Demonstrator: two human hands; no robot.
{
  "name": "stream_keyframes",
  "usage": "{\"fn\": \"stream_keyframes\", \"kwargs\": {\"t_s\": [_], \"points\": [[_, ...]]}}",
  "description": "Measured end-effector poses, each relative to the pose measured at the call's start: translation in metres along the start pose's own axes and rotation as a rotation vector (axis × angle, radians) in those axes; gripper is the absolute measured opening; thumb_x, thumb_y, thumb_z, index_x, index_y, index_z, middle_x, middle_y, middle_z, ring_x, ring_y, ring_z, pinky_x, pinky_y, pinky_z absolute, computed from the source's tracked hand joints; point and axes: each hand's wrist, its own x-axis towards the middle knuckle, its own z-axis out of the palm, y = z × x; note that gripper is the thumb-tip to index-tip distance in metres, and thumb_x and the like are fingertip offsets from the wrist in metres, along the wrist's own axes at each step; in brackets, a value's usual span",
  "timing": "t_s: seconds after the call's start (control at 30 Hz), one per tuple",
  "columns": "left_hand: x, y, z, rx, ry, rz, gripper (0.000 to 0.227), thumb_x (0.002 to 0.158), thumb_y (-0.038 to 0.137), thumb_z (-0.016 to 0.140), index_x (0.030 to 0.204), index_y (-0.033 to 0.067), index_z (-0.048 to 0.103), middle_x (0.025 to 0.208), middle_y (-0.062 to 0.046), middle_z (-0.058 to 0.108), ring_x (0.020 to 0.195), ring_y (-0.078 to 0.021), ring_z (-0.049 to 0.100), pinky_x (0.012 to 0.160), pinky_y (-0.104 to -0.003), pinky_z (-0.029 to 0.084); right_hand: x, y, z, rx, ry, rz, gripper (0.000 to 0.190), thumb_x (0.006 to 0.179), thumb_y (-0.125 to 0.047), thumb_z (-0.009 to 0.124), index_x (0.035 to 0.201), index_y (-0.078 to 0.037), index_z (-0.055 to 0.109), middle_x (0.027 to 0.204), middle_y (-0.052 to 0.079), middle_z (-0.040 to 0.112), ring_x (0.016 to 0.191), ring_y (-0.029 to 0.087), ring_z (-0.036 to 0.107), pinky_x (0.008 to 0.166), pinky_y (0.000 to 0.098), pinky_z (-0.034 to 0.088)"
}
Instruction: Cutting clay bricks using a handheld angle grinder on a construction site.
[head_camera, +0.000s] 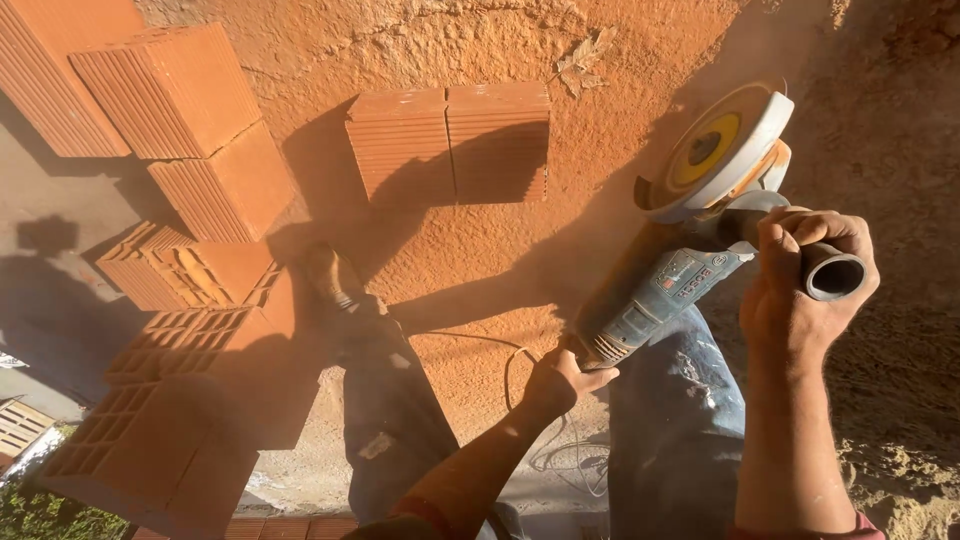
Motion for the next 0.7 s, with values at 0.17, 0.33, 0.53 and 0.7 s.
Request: {"fn": "stream_keyframes", "kwargs": {"t_s": [0.17, 0.33, 0.53, 0.7], "points": [[0.055, -0.008, -0.056, -0.053, -0.187, 0.193, 0.069, 0.083, 0.057, 0.072, 0.131, 0.0094, 0.061, 0.127, -0.015, 0.07, 0.119, -0.027, 0.066, 0.099, -0.04, 0.053, 0.011, -0.012, -0.013, -0.166, -0.117, -0.157, 0.022, 0.109, 0.009, 0.071, 0.104, -0.004, 0.055, 0.104, 0.011, 0.067, 0.095, 0.017, 0.063, 0.091, 0.0295, 0.051], [0.165, 0.041, -0.216, 0.56, 0.484, 0.501, 0.079, 0.094, 0.057, 0.062, 0.15, 0.0042, 0.045, 0.154, -0.017, 0.047, 0.144, -0.0349, 0.043, 0.119, -0.048, 0.036, 0.011, -0.02, -0.024, -0.246, -0.106, -0.233, 0.025, 0.113, 0.009, 0.07, 0.107, -0.005, 0.051, 0.102, 0.008, 0.062, 0.097, 0.017, 0.061, 0.101, 0.0304, 0.049], [0.203, 0.068, -0.248, 1.059, 0.694, 0.502, 0.086, 0.09, 0.043, 0.067, 0.156, 0.0014, 0.033, 0.159, -0.019, 0.035, 0.15, -0.0348, 0.033, 0.12, -0.057, 0.023, 0.013, -0.013, -0.055, -0.266, -0.134, -0.21, 0.027, 0.113, 0.01, 0.062, 0.102, -0.008, 0.045, 0.099, 0.003, 0.053, 0.102, 0.015, 0.055, 0.111, 0.0304, 0.044], [0.167, 0.014, -0.209, 1.276, 0.493, 0.325, 0.046, 0.107, 0.029, 0.06, 0.141, 0.0002, 0.047, 0.137, -0.018, 0.053, 0.132, -0.0314, 0.051, 0.116, -0.057, 0.037, 0.015, 0.005, -0.063, -0.282, -0.213, -0.166, 0.025, 0.111, 0.007, 0.055, 0.097, -0.011, 0.043, 0.1, 0.0, 0.05, 0.104, 0.011, 0.05, 0.112, 0.0284, 0.041]]}}
